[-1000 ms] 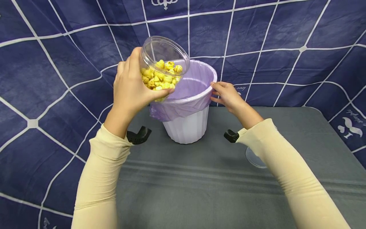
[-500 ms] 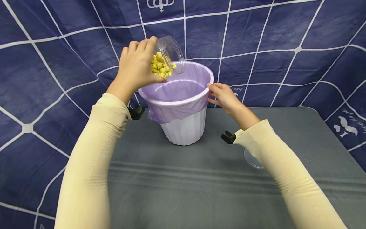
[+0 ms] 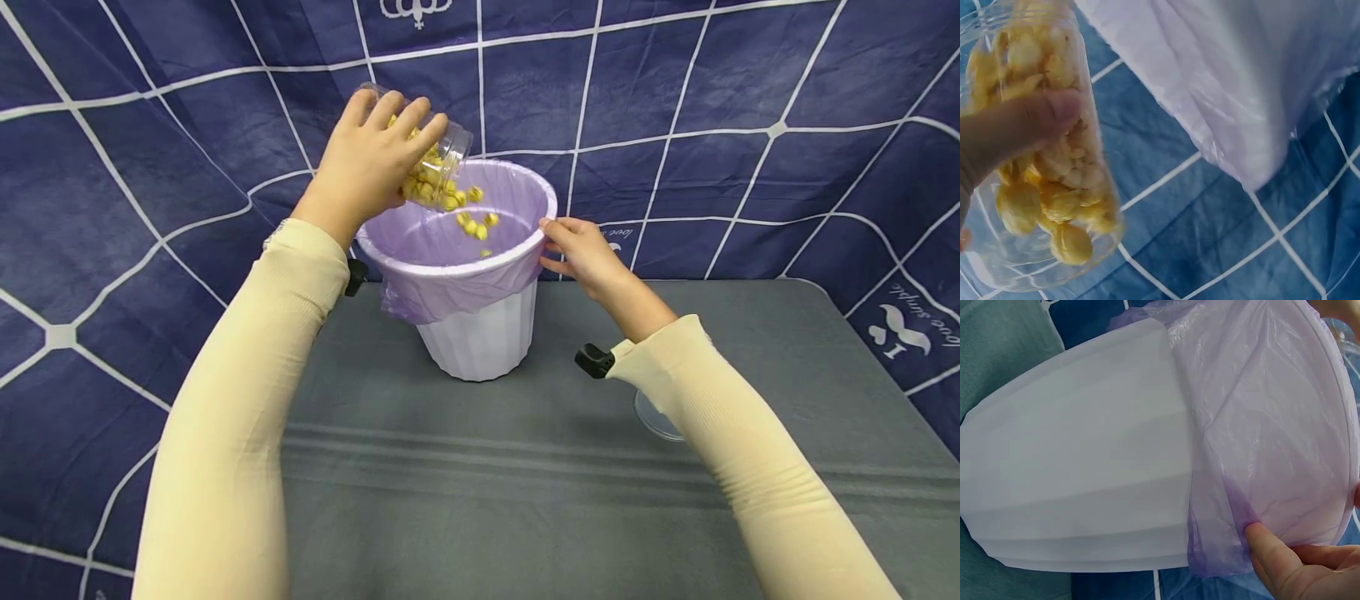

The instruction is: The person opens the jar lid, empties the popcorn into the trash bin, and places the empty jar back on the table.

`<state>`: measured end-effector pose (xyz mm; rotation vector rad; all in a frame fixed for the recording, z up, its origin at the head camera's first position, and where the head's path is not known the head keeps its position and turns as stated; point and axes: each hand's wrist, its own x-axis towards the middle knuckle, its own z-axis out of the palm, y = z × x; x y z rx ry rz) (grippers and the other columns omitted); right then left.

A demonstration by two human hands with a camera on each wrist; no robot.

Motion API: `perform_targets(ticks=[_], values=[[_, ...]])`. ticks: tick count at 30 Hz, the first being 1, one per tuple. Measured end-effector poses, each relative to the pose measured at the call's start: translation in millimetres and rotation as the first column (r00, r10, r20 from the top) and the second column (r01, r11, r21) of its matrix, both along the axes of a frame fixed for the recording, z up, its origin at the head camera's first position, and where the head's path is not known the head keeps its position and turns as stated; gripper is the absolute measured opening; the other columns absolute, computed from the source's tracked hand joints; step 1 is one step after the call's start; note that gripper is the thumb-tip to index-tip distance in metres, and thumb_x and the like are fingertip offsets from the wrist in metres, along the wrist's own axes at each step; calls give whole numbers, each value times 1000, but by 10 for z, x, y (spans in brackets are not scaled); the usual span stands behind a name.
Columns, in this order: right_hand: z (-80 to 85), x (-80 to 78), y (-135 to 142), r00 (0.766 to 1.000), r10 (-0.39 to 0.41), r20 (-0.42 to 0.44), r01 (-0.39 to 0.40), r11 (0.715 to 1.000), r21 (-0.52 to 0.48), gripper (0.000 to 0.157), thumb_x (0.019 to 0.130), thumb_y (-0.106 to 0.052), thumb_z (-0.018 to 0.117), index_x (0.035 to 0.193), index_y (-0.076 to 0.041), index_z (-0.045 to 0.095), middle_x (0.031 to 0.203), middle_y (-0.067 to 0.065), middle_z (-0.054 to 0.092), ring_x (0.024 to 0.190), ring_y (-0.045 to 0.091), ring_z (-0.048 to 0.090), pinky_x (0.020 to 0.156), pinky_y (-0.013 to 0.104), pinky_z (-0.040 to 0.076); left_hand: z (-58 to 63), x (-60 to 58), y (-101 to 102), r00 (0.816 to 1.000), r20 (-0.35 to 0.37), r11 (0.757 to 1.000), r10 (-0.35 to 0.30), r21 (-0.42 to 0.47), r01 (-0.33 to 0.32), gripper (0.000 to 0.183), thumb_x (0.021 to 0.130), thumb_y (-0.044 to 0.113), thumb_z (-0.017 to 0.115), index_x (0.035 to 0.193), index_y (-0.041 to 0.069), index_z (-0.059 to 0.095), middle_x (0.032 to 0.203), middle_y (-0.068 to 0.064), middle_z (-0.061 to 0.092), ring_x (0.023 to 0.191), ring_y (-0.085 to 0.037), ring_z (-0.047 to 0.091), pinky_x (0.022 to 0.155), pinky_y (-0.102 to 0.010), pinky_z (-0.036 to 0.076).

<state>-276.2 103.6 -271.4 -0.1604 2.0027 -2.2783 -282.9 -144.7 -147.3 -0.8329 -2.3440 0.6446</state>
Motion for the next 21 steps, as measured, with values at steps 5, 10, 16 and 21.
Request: perform_targets(ticks=[5,10,16,21], values=[[2,2,-5,1000,-8,3,8,1000,-6,46,92,-18,47,124,15,38,109,12,43,109,28,42,86,34,43,-56,-31,-6,985,-152,979,-81,-198,50,73,71,-1,67,133,16,30,136,-11,31,123,-31,26,103,-45,14],[7,1,-2,1000,-1,7,1,1000,-7,48,92,-18,46,126,15,36,114,14,43,112,29,41,88,35,42,-134,-67,-13,927,-314,932,-203,-354,84,61,81,-3,54,134,19,33,137,-9,31,124,-28,27,105,-41,8],[-3,-2,-1,1000,6,-2,-6,1000,3,48,92,-19,46,126,14,37,115,14,43,113,29,41,87,34,42,-180,-74,-25,879,-374,902,-294,-412,126,50,88,1,44,134,19,32,139,-8,29,125,-27,25,106,-40,6],[-9,-5,-1,1000,6,-1,-6,1000,8,49,93,-20,46,127,13,36,118,15,42,114,30,40,86,33,43,-193,-65,-35,876,-369,898,-310,-416,142,51,91,-5,33,135,19,31,140,-9,26,127,-27,23,106,-40,5]])
